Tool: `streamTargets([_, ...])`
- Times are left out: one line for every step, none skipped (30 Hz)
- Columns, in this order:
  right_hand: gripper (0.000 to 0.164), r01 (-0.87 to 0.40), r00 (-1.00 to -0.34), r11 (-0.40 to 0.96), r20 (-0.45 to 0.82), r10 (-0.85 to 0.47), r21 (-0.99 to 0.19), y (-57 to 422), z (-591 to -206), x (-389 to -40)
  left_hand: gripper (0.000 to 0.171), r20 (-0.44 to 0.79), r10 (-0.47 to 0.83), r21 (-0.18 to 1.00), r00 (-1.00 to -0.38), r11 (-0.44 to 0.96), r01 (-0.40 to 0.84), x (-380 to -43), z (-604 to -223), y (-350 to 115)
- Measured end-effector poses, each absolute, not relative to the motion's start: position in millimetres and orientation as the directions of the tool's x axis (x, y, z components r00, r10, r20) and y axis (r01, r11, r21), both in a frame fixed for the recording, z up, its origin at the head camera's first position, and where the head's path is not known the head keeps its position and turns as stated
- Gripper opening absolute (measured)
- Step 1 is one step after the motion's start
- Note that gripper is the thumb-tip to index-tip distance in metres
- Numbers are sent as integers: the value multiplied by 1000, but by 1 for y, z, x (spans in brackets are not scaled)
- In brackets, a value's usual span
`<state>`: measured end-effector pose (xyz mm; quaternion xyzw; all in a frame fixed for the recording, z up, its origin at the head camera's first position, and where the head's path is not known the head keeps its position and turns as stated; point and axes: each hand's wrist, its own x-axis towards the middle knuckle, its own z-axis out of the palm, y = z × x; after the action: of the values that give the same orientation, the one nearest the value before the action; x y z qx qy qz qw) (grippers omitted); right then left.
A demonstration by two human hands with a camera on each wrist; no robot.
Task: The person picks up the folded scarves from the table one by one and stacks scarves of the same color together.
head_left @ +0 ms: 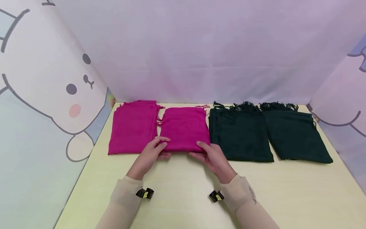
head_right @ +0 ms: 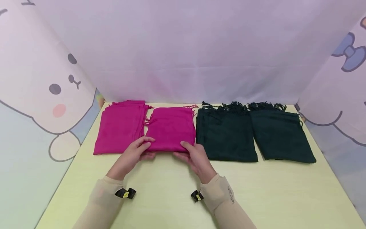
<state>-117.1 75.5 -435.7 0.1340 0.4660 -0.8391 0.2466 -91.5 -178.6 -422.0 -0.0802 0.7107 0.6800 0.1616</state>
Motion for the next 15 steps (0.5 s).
streamTargets([42, 533, -846, -426, -451, -284, -731, 76, -436, -117, 27, -335, 102, 941, -937, 94, -326, -91, -423, -180])
streamTargets([40, 528, -849, -408, -448, -279, -745, 76, -436, -117, 26, -332, 97, 939, -938, 124, -320, -90, -423, -180])
streamTargets([38, 523, -852, -390, -448, -273, -758, 76, -436, -117, 26, -332, 93, 938, -939, 142, -317, -89, -424, -180])
streamTargets([36, 521, -853, -375, -449, -265, -767, 77, -437, -117, 26, -323, 94, 939, -942, 158, -306, -88, -424, -180])
streamTargets([35, 519, -854, -362, -450, -260, -775, 77, -437, -116, 25, -313, 92, 939, -945, 180, -294, -87, -424, -180])
streamTargets([34, 517, -855, -348, -451, -255, -782, 78, -437, -116, 25, -302, 94, 939, -949, 201, -278, -86, -424, -180])
streamTargets([34, 515, -856, -334, -451, -253, -789, 79, -437, -115, 24, -293, 96, 937, -951, 224, -266, -85, -424, -180])
streamTargets([34, 515, -856, -321, -452, -252, -795, 79, -437, -114, 24, -289, 96, 934, -952, 247, -259, -84, -424, -180])
streamTargets([33, 515, -855, -310, -454, -249, -799, 80, -437, -113, 24, -283, 99, 930, -954, 269, -248, -83, -424, -181])
streamTargets([34, 513, -856, -299, -454, -246, -805, 81, -437, -112, 23, -279, 101, 926, -955, 293, -239, -82, -424, -181])
streamTargets([34, 512, -856, -286, -454, -245, -810, 81, -437, -112, 22, -276, 100, 920, -956, 315, -233, -82, -423, -182])
streamTargets([33, 512, -856, -275, -456, -243, -814, 82, -437, -111, 22, -274, 101, 915, -956, 332, -227, -81, -423, -182])
streamTargets([33, 512, -855, -260, -458, -242, -819, 83, -437, -110, 22, -274, 102, 911, -956, 346, -224, -80, -423, -182])
streamTargets([32, 513, -854, -242, -462, -239, -823, 83, -437, -109, 21, -273, 101, 907, -957, 360, -221, -79, -423, -182])
streamTargets([32, 514, -853, -227, -465, -239, -827, 84, -438, -108, 21, -272, 101, 903, -957, 370, -218, -78, -423, -182])
